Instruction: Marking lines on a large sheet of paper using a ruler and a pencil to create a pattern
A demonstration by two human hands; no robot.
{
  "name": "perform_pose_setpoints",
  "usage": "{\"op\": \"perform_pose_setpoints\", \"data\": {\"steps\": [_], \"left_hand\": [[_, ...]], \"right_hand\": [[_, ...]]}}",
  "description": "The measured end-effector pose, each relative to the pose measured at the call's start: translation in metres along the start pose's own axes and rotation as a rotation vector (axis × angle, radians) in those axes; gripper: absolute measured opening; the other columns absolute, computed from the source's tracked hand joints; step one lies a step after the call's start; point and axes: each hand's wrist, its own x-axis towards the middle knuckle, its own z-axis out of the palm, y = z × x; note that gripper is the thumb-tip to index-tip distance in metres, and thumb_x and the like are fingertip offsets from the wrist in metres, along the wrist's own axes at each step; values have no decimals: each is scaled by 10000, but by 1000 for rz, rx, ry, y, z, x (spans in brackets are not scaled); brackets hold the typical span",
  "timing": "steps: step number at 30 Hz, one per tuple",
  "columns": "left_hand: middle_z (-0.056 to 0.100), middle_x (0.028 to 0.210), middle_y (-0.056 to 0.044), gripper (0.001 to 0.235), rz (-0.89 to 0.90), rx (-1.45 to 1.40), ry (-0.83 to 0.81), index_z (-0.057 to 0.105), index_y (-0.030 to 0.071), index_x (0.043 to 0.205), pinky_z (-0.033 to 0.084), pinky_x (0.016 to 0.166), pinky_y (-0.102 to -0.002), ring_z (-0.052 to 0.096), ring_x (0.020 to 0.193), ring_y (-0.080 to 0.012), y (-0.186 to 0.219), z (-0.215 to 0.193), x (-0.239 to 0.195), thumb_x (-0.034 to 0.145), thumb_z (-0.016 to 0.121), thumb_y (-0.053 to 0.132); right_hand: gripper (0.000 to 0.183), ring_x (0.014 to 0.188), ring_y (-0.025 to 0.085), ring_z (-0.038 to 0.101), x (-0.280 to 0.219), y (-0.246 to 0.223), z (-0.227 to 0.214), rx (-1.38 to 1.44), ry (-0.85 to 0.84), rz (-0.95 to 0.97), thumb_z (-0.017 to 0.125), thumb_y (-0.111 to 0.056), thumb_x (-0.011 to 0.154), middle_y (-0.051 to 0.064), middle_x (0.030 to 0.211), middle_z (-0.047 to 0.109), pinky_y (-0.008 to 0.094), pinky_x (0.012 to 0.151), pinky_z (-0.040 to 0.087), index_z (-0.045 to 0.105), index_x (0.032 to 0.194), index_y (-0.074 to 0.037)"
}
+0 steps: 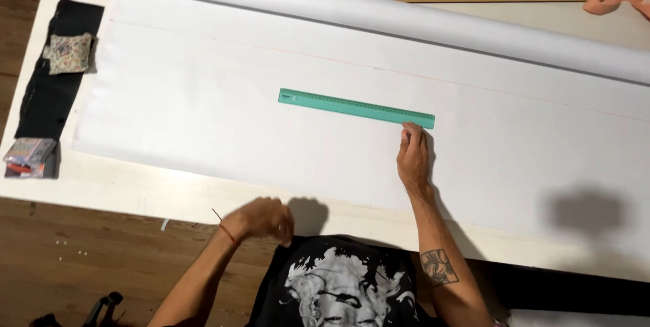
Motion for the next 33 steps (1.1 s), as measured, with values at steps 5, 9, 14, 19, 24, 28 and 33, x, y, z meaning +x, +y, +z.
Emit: {"op": "perform_pose_setpoints", "data": {"steps": [5,9,14,19,24,28,33], "left_hand": [[903,1016,-98,385,2,-8,-141,936,203,1030,705,984,-573,876,1049,-417,4,99,51,855,942,547],[894,938,-111,393,46,16,-94,939,258,928,713,954,-551,880,1001,-439,16,130,111,721,1026,580],[898,940,-76,300,58,163,-87,927,359,878,718,948,-514,884,1008,-413,46,124,146,699,1022,580],[905,959,-71,423,121,134,-130,942,334,952,725,948,-493,889,1027,-394,80,99,167,638,1032,603],[902,961,-143,561,134,22,-183,950,205,980,733,883,-530,886,988,-415,91,111,185,602,1080,598],[878,897,-178,469,68,-211,-228,936,169,915,697,509,-322,862,739,-322,93,101,188,629,1121,493],[904,1081,-142,427,36,59,-53,946,204,1032,745,932,-594,883,1018,-428,106,97,198,788,882,548]], "right_hand": [[200,1220,367,735,-1,1,0,114,16,6,557,-132,1260,110,1283,724,484,1096,614,682,1412,-97],[177,1148,345,745,-8,6,-3,175,11,37,583,-221,1261,83,1237,730,459,1030,617,695,1371,-139],[193,972,289,768,-21,1,-56,352,-109,161,601,-278,1265,73,1115,759,431,901,645,718,1336,-142],[189,835,368,809,-55,46,-90,373,-200,275,617,-232,1242,144,1069,816,480,761,651,676,1375,-112],[126,573,135,663,-63,73,-76,667,-148,439,599,-91,1223,72,915,755,301,545,557,682,1314,-65],[104,460,159,634,-58,73,-80,750,-172,452,611,-70,1214,107,868,749,299,432,516,684,1279,-33],[56,434,176,657,-46,70,-91,773,-363,592,675,-100,1176,123,798,750,294,375,510,695,1210,-61]]}}
